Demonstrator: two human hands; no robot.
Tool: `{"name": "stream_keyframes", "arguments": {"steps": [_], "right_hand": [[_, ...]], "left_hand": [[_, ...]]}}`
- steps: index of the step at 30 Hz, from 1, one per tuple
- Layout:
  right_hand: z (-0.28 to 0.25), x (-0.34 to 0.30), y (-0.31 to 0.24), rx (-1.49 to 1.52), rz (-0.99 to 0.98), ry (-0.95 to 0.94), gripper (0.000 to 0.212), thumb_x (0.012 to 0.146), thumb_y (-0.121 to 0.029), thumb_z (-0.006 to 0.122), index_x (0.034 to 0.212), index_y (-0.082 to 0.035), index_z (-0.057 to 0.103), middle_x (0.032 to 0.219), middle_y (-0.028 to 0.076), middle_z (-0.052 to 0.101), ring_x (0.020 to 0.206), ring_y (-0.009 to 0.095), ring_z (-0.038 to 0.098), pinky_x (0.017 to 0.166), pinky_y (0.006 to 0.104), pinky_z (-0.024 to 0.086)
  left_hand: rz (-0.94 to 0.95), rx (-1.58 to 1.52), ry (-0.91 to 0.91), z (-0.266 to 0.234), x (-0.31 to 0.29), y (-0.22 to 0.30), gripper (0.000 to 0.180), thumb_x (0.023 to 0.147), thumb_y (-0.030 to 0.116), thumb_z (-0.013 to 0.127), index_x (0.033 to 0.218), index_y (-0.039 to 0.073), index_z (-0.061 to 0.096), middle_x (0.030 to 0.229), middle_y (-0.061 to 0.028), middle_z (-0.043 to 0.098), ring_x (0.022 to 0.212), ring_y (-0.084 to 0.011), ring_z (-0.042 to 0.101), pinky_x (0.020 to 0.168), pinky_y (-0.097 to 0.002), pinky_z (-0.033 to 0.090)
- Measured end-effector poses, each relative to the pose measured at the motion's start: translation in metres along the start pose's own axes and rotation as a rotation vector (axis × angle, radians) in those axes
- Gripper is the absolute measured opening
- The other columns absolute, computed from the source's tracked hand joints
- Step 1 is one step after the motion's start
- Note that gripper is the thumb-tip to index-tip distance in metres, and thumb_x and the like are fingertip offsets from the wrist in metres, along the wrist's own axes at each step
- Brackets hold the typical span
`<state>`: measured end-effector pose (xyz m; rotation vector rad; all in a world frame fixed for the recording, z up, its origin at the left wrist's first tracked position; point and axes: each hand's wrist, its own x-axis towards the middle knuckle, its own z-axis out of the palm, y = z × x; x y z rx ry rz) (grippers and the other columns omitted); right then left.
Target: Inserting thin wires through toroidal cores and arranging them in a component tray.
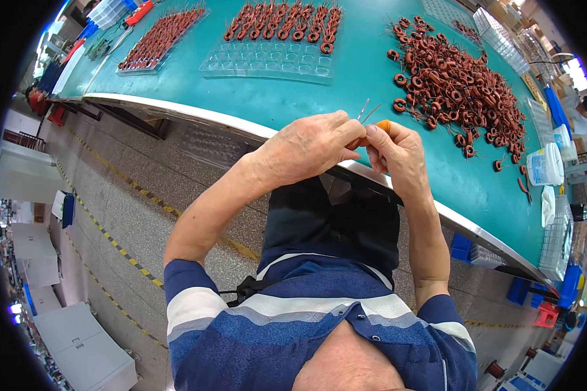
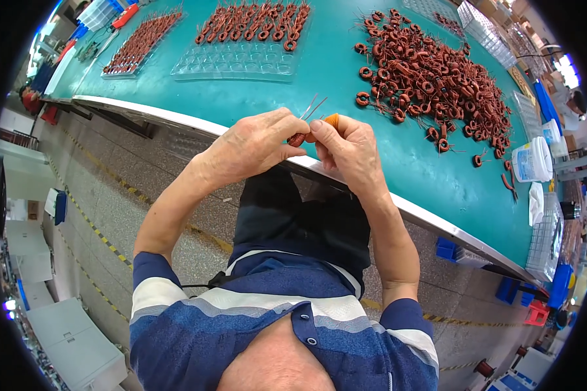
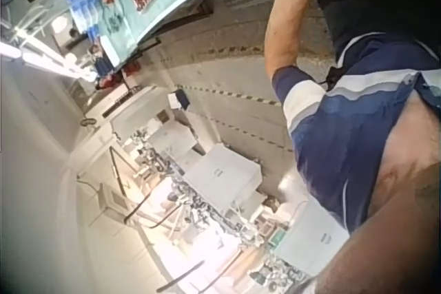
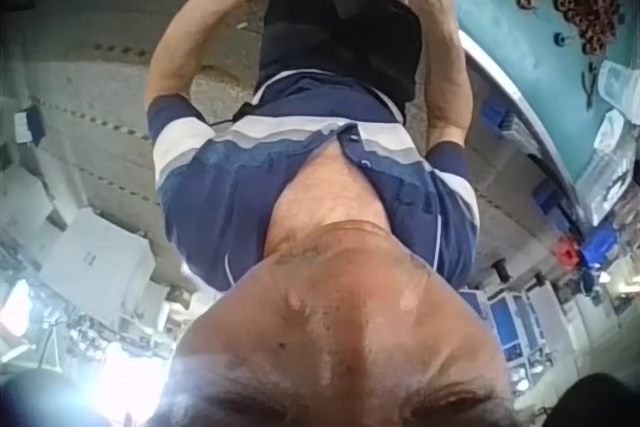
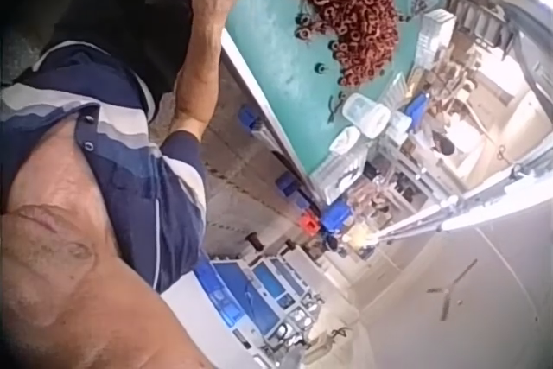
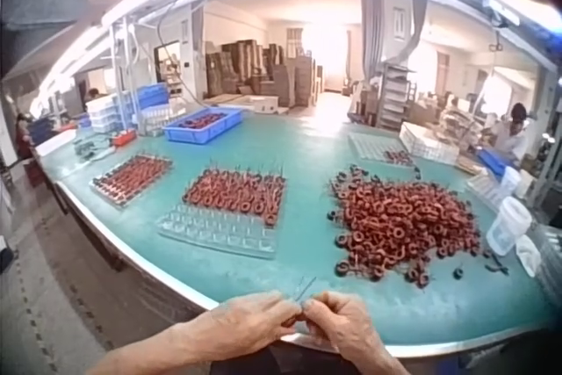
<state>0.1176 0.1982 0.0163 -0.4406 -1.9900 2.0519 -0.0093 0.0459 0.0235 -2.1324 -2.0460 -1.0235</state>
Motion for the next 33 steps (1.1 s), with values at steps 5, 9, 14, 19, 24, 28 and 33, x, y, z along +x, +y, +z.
{"name": "stream_keyframes", "arguments": {"steps": [5, 9, 14, 19, 24, 28, 33], "right_hand": [[0.018, -0.011, 0.011, -0.551, -0.637, 0.455, 0.026, 0.088, -0.020, 0.067, 0.078, 0.003, 0.064, 0.053, 0.002, 0.054, 0.046, 0.007, 0.045, 0.043, 0.0267, 0.034], [0.009, -0.006, 0.008, 0.000, -0.314, 0.284, 0.028, 0.091, -0.023, 0.064, 0.077, 0.001, 0.065, 0.052, -0.001, 0.051, 0.045, 0.004, 0.042, 0.042, 0.0221, 0.029], [0.006, 0.007, 0.008, 0.106, -0.234, 0.148, 0.025, 0.091, -0.022, 0.065, 0.080, 0.001, 0.067, 0.056, 0.000, 0.055, 0.047, 0.004, 0.045, 0.043, 0.0196, 0.031], [0.009, 0.010, 0.006, 0.045, -0.222, 0.118, 0.021, 0.090, -0.019, 0.066, 0.084, 0.001, 0.068, 0.062, 0.001, 0.059, 0.050, 0.005, 0.049, 0.045, 0.0190, 0.035], [0.021, 0.006, 0.002, -0.246, -0.253, 0.255, 0.019, 0.088, -0.017, 0.068, 0.086, 0.002, 0.068, 0.065, 0.001, 0.062, 0.054, 0.004, 0.053, 0.048, 0.0183, 0.038], [0.023, 0.004, 0.000, -0.426, -0.306, 0.347, 0.021, 0.084, -0.013, 0.074, 0.094, 0.003, 0.065, 0.077, 0.003, 0.066, 0.068, 0.006, 0.059, 0.061, 0.0198, 0.046], [0.020, 0.011, -0.007, -0.476, -0.396, 0.286, 0.023, 0.080, -0.010, 0.075, 0.096, 0.001, 0.063, 0.072, 0.003, 0.065, 0.060, 0.005, 0.056, 0.053, 0.0213, 0.043]], "left_hand": [[-0.260, -0.466, 0.187, 0.020, -0.002, 0.007, 0.032, 0.084, 0.016, 0.072, 0.105, 0.003, 0.053, 0.085, -0.0071, 0.058, 0.069, -0.0186, 0.059, 0.064, -0.0306, 0.051], [-0.330, -1.158, 0.321, 0.041, -0.002, 0.011, 0.033, 0.095, 0.026, 0.060, 0.112, 0.001, 0.048, 0.084, -0.0077, 0.058, 0.068, -0.0149, 0.059, 0.061, -0.0267, 0.049], [-0.327, -1.403, 0.445, 0.049, -0.003, 0.009, 0.025, 0.101, 0.024, 0.045, 0.112, 0.001, 0.045, 0.080, -0.0061, 0.056, 0.065, -0.0127, 0.057, 0.062, -0.0256, 0.049], [-0.375, -1.351, 0.439, 0.046, -0.010, 0.007, 0.026, 0.102, 0.024, 0.044, 0.112, 0.000, 0.045, 0.080, -0.0067, 0.056, 0.065, -0.0129, 0.057, 0.061, -0.0253, 0.049], [-0.426, -1.269, 0.436, 0.048, -0.012, 0.002, 0.023, 0.102, 0.021, 0.042, 0.112, 0.000, 0.045, 0.080, -0.0060, 0.055, 0.064, -0.0116, 0.056, 0.060, -0.0246, 0.049], [-0.411, -1.115, 0.375, 0.045, -0.016, -0.005, 0.027, 0.102, 0.024, 0.043, 0.115, 0.001, 0.047, 0.084, -0.0071, 0.056, 0.066, -0.0119, 0.056, 0.062, -0.0245, 0.048], [-0.407, -0.986, 0.341, 0.035, -0.019, -0.006, 0.026, 0.103, 0.023, 0.042, 0.114, 0.000, 0.047, 0.080, -0.0048, 0.055, 0.064, -0.0100, 0.052, 0.061, -0.0237, 0.046]]}}
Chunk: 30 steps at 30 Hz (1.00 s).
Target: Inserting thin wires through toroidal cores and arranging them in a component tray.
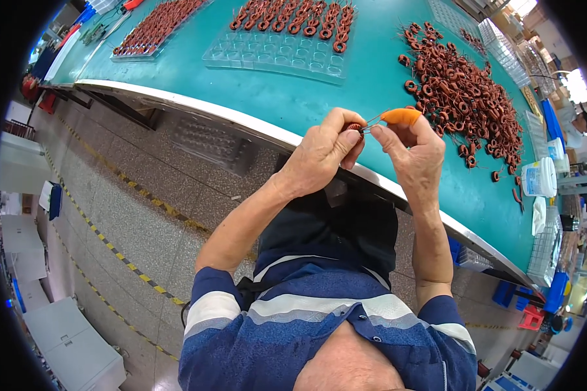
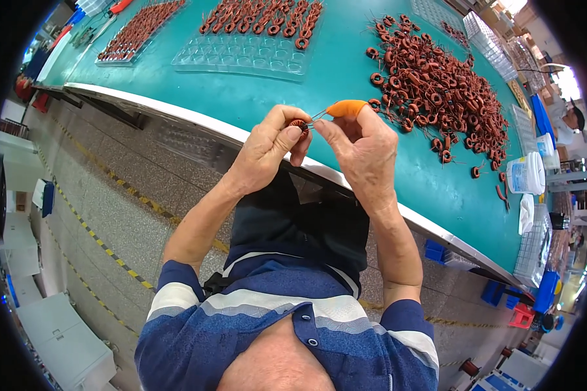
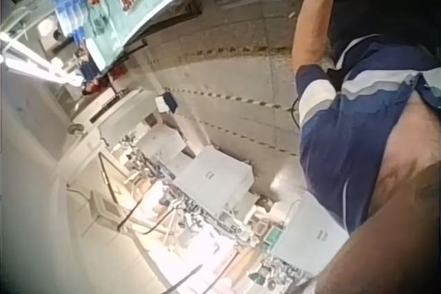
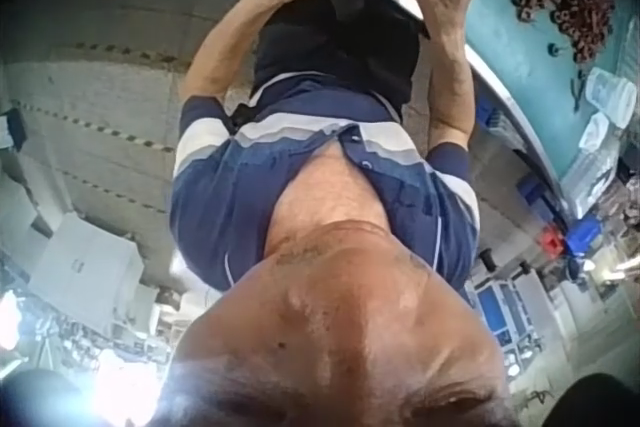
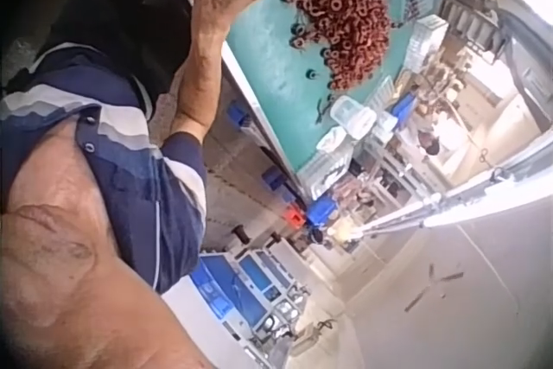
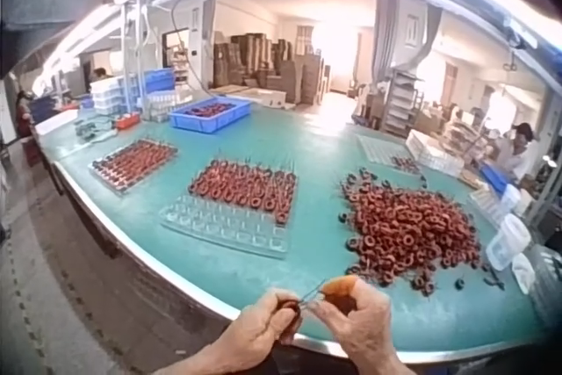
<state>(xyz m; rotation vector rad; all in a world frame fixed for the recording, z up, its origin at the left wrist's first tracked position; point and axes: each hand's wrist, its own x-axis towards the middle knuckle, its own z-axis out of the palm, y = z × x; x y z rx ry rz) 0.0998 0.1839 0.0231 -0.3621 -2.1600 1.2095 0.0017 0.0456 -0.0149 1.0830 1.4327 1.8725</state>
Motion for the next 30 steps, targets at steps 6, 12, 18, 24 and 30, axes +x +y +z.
{"name": "stream_keyframes", "arguments": {"steps": [6, 12, 18, 24, 30], "right_hand": [[0.004, 0.015, 0.001, -0.113, -0.081, -0.065, 0.025, 0.078, -0.009, 0.077, 0.096, 0.000, 0.064, 0.075, 0.004, 0.065, 0.062, 0.008, 0.059, 0.056, 0.0218, 0.046], [0.006, 0.025, -0.007, 0.171, 0.124, -0.257, 0.016, 0.084, -0.009, 0.071, 0.095, 0.001, 0.064, 0.073, 0.004, 0.066, 0.065, 0.008, 0.061, 0.057, 0.0219, 0.048], [0.005, 0.104, -0.014, -0.004, -0.053, -0.168, 0.014, 0.085, -0.008, 0.066, 0.097, 0.001, 0.064, 0.075, 0.004, 0.067, 0.064, 0.009, 0.061, 0.058, 0.0230, 0.046], [0.055, 0.196, 0.025, -0.178, -0.250, -0.227, 0.013, 0.087, -0.011, 0.063, 0.095, -0.001, 0.065, 0.072, 0.006, 0.066, 0.063, 0.012, 0.062, 0.058, 0.0258, 0.047], [0.082, 0.229, 0.061, -0.454, -0.363, -0.516, 0.012, 0.085, -0.009, 0.062, 0.094, 0.000, 0.064, 0.071, 0.012, 0.065, 0.060, 0.016, 0.061, 0.057, 0.0316, 0.049]], "left_hand": [[-0.022, 0.108, -0.018, -0.010, 0.002, 0.003, 0.026, 0.103, 0.023, 0.042, 0.113, 0.000, 0.047, 0.077, -0.0034, 0.054, 0.064, -0.0091, 0.050, 0.059, -0.0236, 0.045], [-0.014, -0.065, -0.024, -0.021, 0.003, -0.009, 0.028, 0.102, 0.025, 0.043, 0.117, 0.001, 0.045, 0.084, -0.0062, 0.057, 0.070, -0.0123, 0.056, 0.064, -0.0255, 0.048], [0.173, 0.230, 0.337, -0.065, 0.022, -0.011, 0.034, 0.099, 0.017, 0.050, 0.127, -0.001, 0.040, 0.091, -0.0117, 0.064, 0.074, -0.0163, 0.062, 0.068, -0.0290, 0.050], [0.071, 0.395, 0.352, -0.081, 0.027, -0.019, 0.028, 0.096, 0.007, 0.052, 0.121, -0.002, 0.046, 0.088, -0.0090, 0.062, 0.073, -0.0127, 0.061, 0.066, -0.0257, 0.050], [0.053, 0.355, 0.335, -0.080, 0.026, -0.017, 0.025, 0.095, 0.007, 0.053, 0.118, -0.002, 0.048, 0.086, -0.0077, 0.062, 0.071, -0.0114, 0.060, 0.064, -0.0249, 0.049]]}}
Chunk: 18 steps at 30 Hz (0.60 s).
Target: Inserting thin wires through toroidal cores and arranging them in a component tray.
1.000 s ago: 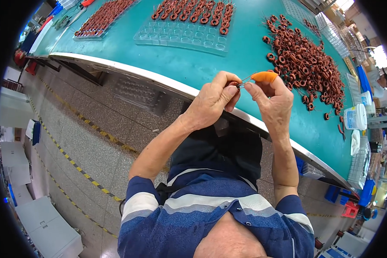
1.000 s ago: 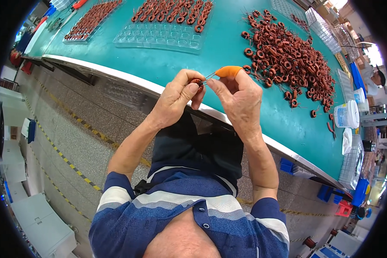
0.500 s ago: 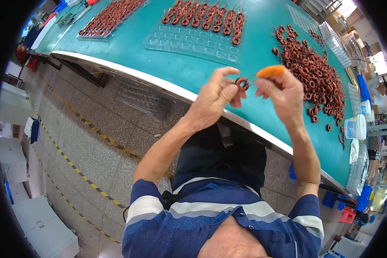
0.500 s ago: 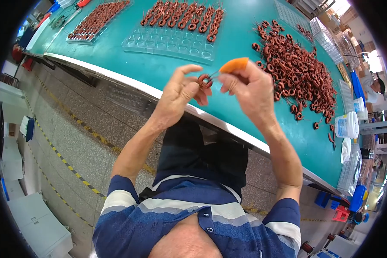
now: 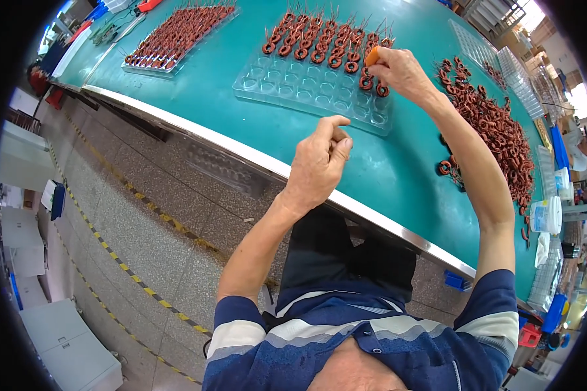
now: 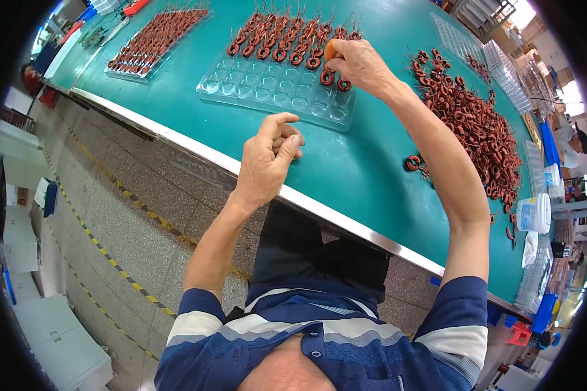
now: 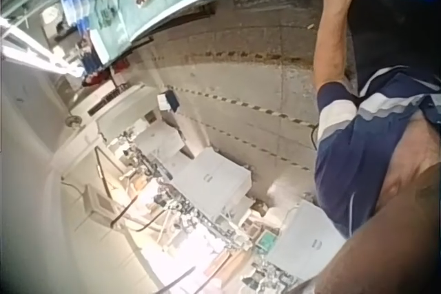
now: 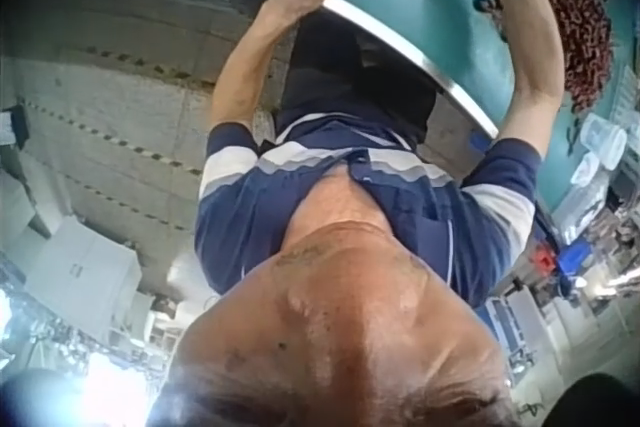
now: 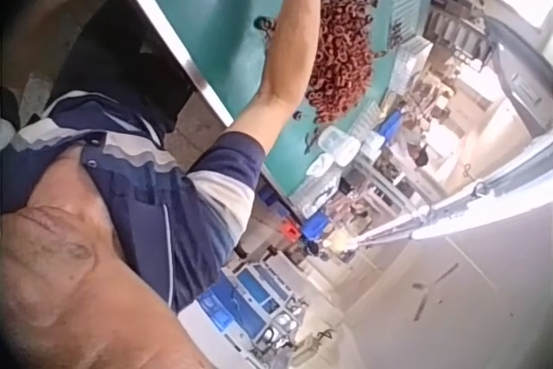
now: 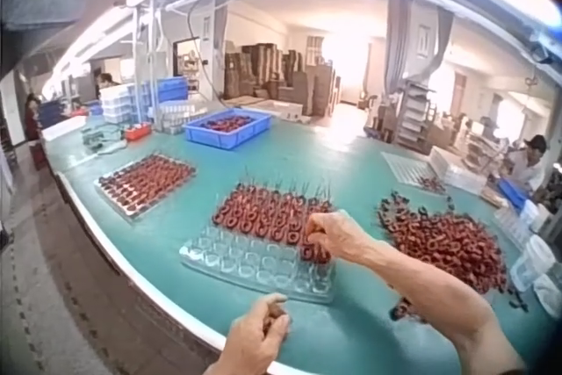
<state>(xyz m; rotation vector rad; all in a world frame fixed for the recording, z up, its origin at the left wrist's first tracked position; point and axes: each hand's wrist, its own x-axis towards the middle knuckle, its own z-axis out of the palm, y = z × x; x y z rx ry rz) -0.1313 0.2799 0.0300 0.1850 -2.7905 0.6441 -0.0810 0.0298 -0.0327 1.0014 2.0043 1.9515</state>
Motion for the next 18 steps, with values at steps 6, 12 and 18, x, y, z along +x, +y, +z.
{"name": "stream_keyframes", "arguments": {"steps": [6, 12, 18], "right_hand": [[-0.009, -0.001, 0.012, -0.254, -0.170, 0.150, 0.028, 0.083, -0.018, 0.066, 0.105, -0.002, 0.060, 0.095, 0.016, 0.065, 0.087, 0.034, 0.063, 0.075, 0.0417, 0.049], [-0.086, -0.103, 0.011, -0.440, 0.052, -0.275, 0.034, 0.082, -0.022, 0.066, 0.109, -0.003, 0.058, 0.096, 0.015, 0.063, 0.093, 0.032, 0.061, 0.078, 0.0434, 0.049], [-0.057, -0.196, -0.003, -0.788, -0.186, -0.367, 0.029, 0.079, -0.026, 0.069, 0.097, -0.008, 0.057, 0.090, 0.006, 0.058, 0.096, 0.022, 0.053, 0.087, 0.0366, 0.040]], "left_hand": [[-0.098, -0.067, 0.033, 0.001, 0.003, 0.001, 0.022, 0.096, 0.005, 0.050, 0.117, -0.001, 0.050, 0.087, -0.0075, 0.061, 0.072, -0.0104, 0.058, 0.067, -0.0241, 0.050], [-0.068, -0.070, 0.021, 0.005, 0.004, 0.004, 0.023, 0.096, 0.009, 0.053, 0.117, -0.001, 0.052, 0.085, -0.0072, 0.062, 0.071, -0.0109, 0.059, 0.065, -0.0245, 0.050], [-0.039, 0.019, 0.014, 0.008, 0.003, 0.002, 0.020, 0.095, 0.008, 0.053, 0.112, -0.002, 0.054, 0.081, -0.0070, 0.062, 0.069, -0.0108, 0.060, 0.062, -0.0247, 0.049]]}}
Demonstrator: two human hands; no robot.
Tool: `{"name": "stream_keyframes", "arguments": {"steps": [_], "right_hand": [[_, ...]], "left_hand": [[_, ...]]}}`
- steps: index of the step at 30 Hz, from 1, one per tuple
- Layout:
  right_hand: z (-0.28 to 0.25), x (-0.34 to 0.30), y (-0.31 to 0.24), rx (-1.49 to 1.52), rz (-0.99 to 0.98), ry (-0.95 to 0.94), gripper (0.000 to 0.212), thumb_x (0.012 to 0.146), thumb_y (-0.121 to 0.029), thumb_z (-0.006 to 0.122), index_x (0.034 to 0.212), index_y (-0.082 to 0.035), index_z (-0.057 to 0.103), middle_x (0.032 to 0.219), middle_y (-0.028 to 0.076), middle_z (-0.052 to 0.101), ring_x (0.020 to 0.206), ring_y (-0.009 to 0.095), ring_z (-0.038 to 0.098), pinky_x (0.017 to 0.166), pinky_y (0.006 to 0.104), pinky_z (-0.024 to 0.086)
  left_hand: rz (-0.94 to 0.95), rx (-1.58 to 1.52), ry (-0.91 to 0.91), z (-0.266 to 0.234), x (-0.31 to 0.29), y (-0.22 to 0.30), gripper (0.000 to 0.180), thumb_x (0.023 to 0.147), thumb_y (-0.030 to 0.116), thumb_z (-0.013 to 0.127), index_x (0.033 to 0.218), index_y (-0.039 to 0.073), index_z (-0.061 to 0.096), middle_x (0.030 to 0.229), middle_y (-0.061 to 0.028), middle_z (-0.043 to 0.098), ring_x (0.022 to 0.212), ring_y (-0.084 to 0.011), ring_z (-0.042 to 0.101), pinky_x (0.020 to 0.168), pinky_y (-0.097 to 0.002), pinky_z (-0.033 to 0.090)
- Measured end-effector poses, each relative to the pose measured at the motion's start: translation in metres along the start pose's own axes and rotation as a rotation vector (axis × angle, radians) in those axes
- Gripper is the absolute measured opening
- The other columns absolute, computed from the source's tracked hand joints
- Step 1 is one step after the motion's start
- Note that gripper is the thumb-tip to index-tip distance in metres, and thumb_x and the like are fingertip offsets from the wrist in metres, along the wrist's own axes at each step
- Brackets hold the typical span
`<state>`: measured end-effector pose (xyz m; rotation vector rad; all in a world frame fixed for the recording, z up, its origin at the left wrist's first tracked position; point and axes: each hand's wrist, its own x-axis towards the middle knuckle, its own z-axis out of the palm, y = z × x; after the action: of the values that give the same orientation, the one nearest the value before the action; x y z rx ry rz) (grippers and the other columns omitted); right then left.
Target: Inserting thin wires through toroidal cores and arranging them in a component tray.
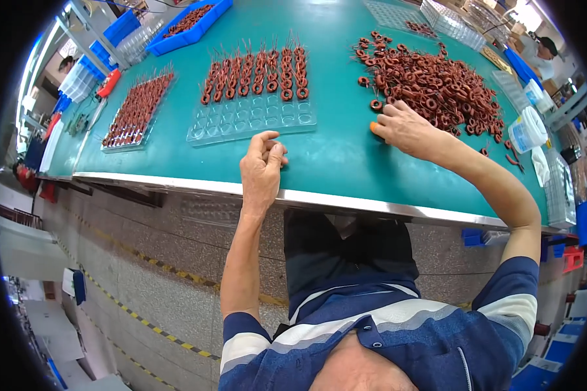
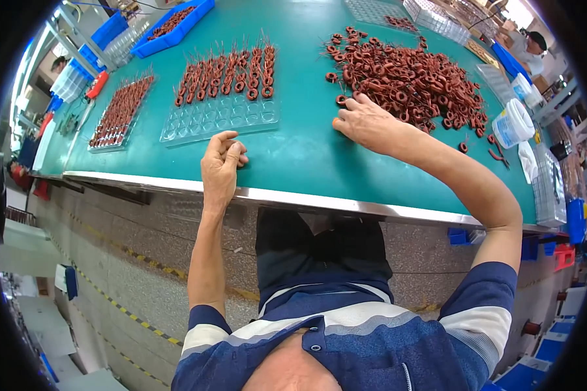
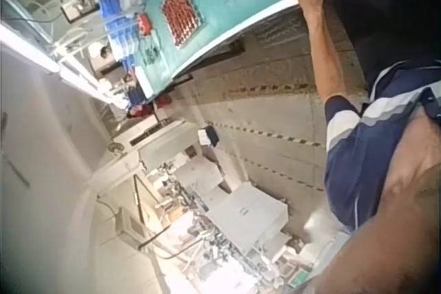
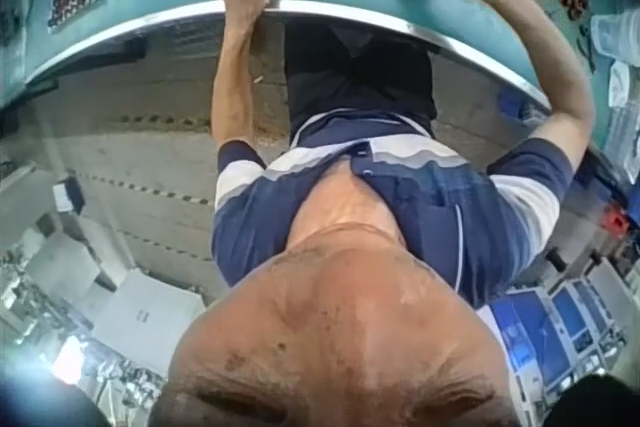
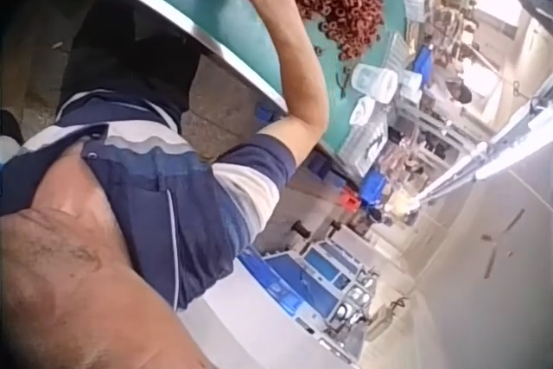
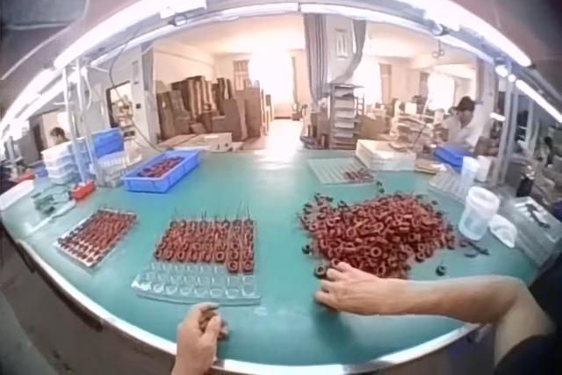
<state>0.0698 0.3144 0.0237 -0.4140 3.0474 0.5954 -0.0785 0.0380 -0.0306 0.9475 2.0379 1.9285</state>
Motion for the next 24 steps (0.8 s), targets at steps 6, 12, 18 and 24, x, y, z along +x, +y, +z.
{"name": "stream_keyframes", "arguments": {"steps": [6, 12, 18, 24], "right_hand": [[0.004, -0.012, 0.004, 0.179, 0.072, 0.516, 0.033, 0.077, -0.022, 0.072, 0.099, -0.004, 0.056, 0.089, 0.005, 0.057, 0.093, 0.023, 0.054, 0.089, 0.0373, 0.039], [-0.003, 0.002, -0.026, 0.152, 0.089, 0.691, 0.030, 0.074, -0.020, 0.074, 0.092, -0.002, 0.057, 0.091, 0.010, 0.058, 0.095, 0.026, 0.054, 0.089, 0.0408, 0.041], [0.009, 0.001, -0.044, 0.762, 0.387, 0.580, 0.059, 0.082, -0.019, 0.071, 0.132, -0.001, 0.045, 0.108, 0.015, 0.062, 0.099, 0.031, 0.058, 0.090, 0.0404, 0.044], [0.031, 0.001, -0.023, 0.441, 0.372, 0.525, 0.047, 0.086, -0.027, 0.067, 0.122, 0.001, 0.053, 0.102, 0.012, 0.064, 0.095, 0.029, 0.059, 0.086, 0.0407, 0.044]], "left_hand": [[-0.042, -0.157, -0.070, 0.031, -0.012, 0.006, 0.020, 0.095, 0.010, 0.051, 0.112, 0.000, 0.056, 0.084, -0.0067, 0.063, 0.065, -0.0091, 0.058, 0.059, -0.0230, 0.048], [-0.106, -0.136, -0.324, 0.105, 0.005, 0.027, 0.035, 0.097, 0.025, 0.053, 0.118, -0.002, 0.050, 0.085, -0.0090, 0.062, 0.067, -0.0108, 0.059, 0.056, -0.0239, 0.046], [-0.118, -0.112, -0.318, 0.111, 0.025, 0.012, 0.028, 0.099, 0.024, 0.049, 0.098, -0.002, 0.060, 0.066, -0.0043, 0.058, 0.055, -0.0110, 0.056, 0.050, -0.0240, 0.045], [-0.214, -0.359, -0.215, 0.102, 0.022, 0.013, 0.025, 0.100, 0.020, 0.045, 0.106, -0.002, 0.056, 0.077, -0.0060, 0.061, 0.060, -0.0117, 0.058, 0.054, -0.0240, 0.047]]}}
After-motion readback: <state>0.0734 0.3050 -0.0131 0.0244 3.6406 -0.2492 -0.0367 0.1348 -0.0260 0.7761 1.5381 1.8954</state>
